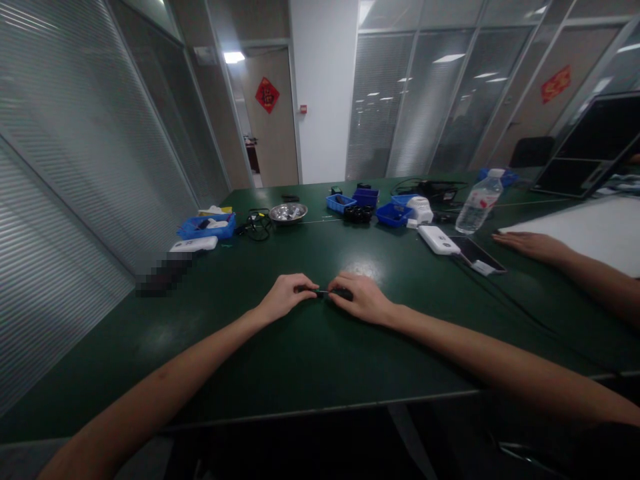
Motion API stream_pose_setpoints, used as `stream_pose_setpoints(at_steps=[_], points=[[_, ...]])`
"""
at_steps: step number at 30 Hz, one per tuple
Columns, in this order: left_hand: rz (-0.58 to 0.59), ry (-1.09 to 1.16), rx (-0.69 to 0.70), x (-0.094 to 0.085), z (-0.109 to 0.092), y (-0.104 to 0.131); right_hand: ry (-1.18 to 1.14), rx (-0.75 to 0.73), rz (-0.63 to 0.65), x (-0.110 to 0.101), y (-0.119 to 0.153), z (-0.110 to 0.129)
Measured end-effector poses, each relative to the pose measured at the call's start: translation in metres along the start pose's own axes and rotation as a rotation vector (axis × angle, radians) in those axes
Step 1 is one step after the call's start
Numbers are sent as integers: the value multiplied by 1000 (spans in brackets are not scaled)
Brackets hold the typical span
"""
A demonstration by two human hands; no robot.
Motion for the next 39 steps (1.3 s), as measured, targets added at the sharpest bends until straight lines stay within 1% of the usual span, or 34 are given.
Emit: stream_pose_setpoints(at_steps=[6, 12, 15, 21, 24, 26, 29, 32, 34, 36, 39], points=[[27, 22, 32, 5, -4, 1, 23, -60, 43, 6, 2, 5], [65, -17, 48, 9, -6, -1, 34, -56, 18, 7, 2, 5], [63, -29, 32, 9, -3, -2, 24, 3, -35, 3, 1, -2], [60, 52, -22, 10, 1, -2, 24, 210, -152, -8, -1, -28], [70, -4, 3, 11, -7, 0, 3, 264, -193, -12, -1, -34], [74, -70, 32, 8, -12, 0, -10, 281, -208, -14, 0, -36], [95, -162, 66, -4, -14, 1, -27, 285, -210, -16, 1, -36], [170, -239, 80, -17, -9, 4, -38, 279, -200, -15, 1, -35], [210, -274, 94, -23, -7, 4, -39, 278, -201, -15, 1, -36], [224, -294, 119, -23, -7, 3, -38, 278, -203, -14, 0, -36], [238, -336, 151, -11, -11, -4, -39, 275, -205, -13, 0, -37]])
Point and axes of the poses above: each hand's wrist, its own y-axis away from the middle knuckle, its own x-axis out of the palm, z = x × y, the point moved 8 cm from there along -y, towards the middle knuckle
